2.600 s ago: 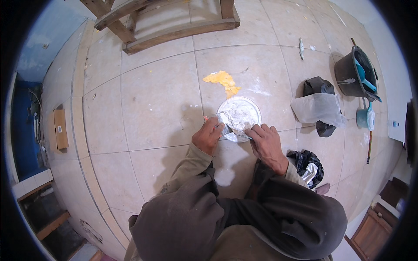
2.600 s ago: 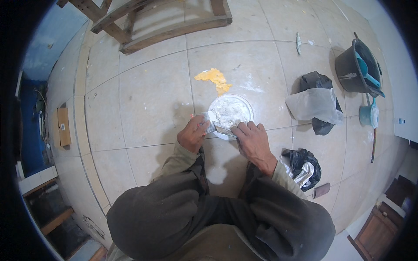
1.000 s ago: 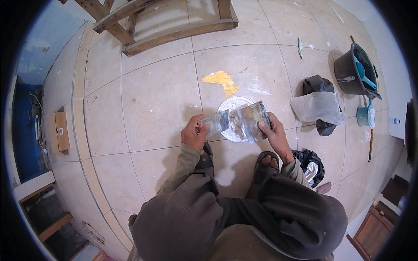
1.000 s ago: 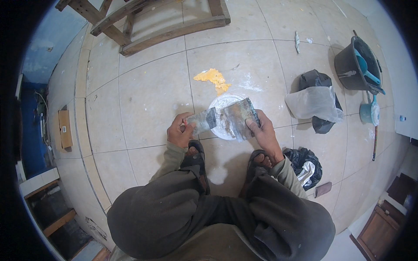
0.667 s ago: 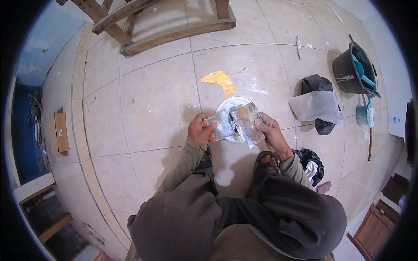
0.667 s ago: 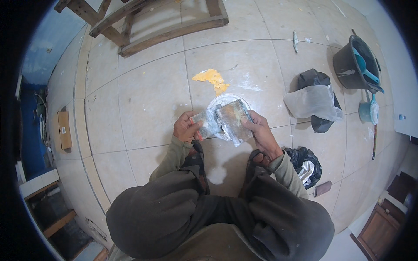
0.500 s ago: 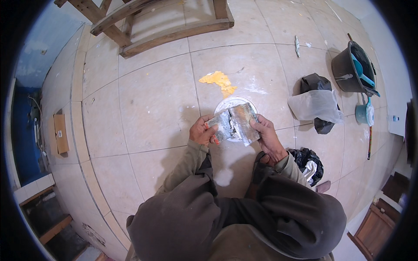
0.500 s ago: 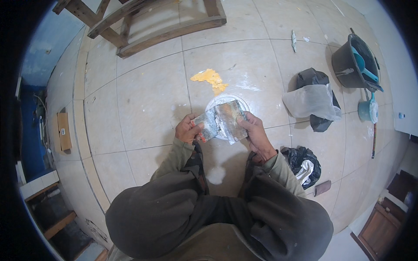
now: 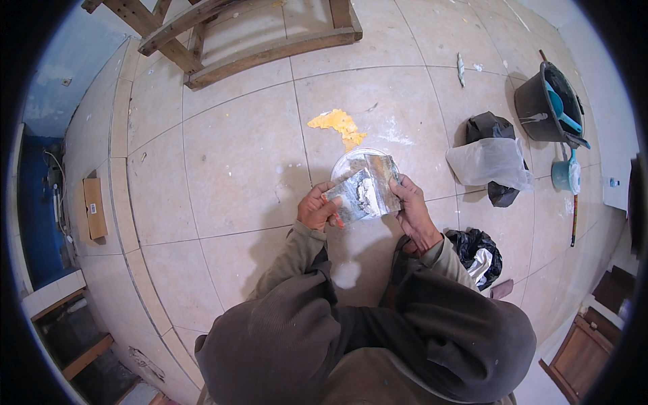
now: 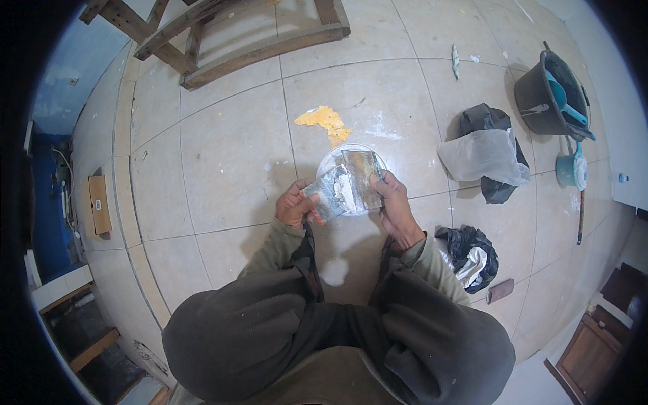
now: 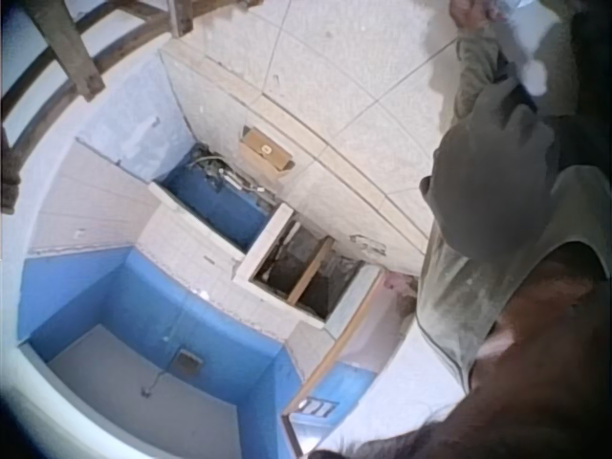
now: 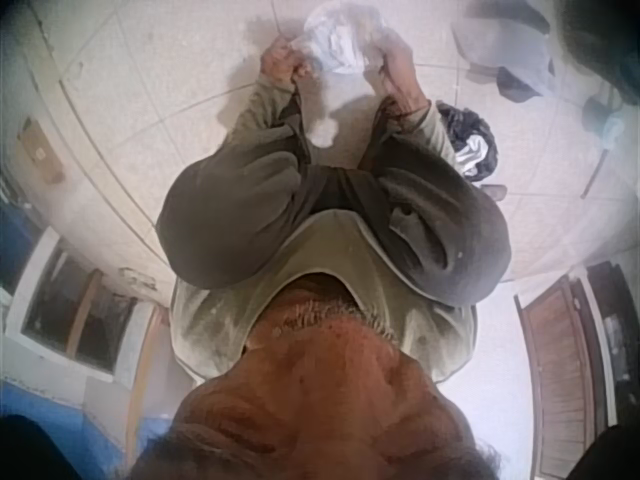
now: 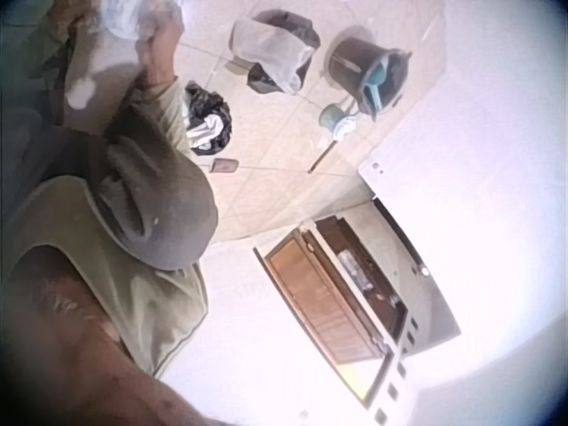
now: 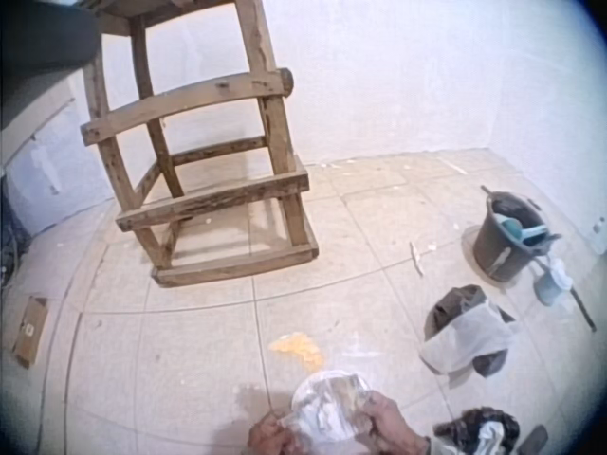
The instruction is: The person sits on the floor and mixes a white compound in a container using a trowel. They then stand up, transfer the compound to a hawk, and apply it to a wall area around a window frame using the trowel.
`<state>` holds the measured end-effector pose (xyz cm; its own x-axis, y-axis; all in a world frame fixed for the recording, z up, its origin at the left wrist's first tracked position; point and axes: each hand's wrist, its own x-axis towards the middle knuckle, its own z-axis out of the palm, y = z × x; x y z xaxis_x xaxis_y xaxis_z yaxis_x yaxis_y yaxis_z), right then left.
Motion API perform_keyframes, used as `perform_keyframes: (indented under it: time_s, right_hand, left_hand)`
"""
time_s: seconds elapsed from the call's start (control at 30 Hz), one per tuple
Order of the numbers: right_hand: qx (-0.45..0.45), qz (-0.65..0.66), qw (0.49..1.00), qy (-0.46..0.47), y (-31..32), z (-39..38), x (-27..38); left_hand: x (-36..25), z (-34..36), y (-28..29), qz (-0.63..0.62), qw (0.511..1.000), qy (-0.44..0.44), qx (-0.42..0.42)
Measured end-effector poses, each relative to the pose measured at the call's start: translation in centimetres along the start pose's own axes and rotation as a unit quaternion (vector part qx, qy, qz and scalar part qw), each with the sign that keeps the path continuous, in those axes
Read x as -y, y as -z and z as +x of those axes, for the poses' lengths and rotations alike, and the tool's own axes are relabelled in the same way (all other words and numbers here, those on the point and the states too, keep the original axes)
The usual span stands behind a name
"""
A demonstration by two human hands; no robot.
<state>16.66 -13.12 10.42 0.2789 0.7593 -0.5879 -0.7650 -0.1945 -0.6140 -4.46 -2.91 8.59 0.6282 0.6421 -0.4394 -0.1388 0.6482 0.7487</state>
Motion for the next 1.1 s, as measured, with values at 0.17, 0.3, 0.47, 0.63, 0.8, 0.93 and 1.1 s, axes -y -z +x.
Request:
perform_keyframes:
  time_s: [0.17, 0.3, 0.47, 0.63, 0.8, 0.93, 1.1]
  right_hand:
    - [-0.014, 0.0, 1.0, 0.015, 1.1, 0.7, -0.4]
    - [-0.073, -0.044, 0.995, 0.045, 1.1, 1.2, 0.8]
    - [-0.136, -0.324, 0.89, 0.292, -0.4, -1.1, 2.9]
    - [0.081, -0.637, 0.563, 0.52, -2.3, -6.7, 2.8]
    - [0.138, -0.74, 0.454, 0.477, -3.9, -6.7, 0.8]
    - [0.099, -0.724, 0.498, 0.466, -3.8, -5.0, -0.1]
    - [0.026, -0.659, 0.621, 0.424, -2.9, -2.6, 0.0]
  left_hand:
    - [0.3, 0.2, -0.3, -0.003, 1.0, 0.006, -0.01]
    - [0.3, 0.2, 0.4, 0.02, 0.998, 0.038, -0.036]
    - [-0.2, -0.1, 0.2, 0.041, 0.995, 0.038, -0.088]
    - [-0.8, -0.3, -1.4, 0.028, 0.984, 0.062, -0.165]
    - [-0.9, -1.5, -1.7, 0.138, 0.976, 0.04, -0.163]
    - [-0.2, -2.7, -1.5, 0.085, 0.985, 0.056, -0.138]
    - [-1.7, -4.4, -1.8, 0.156, 0.982, 0.036, -0.102]
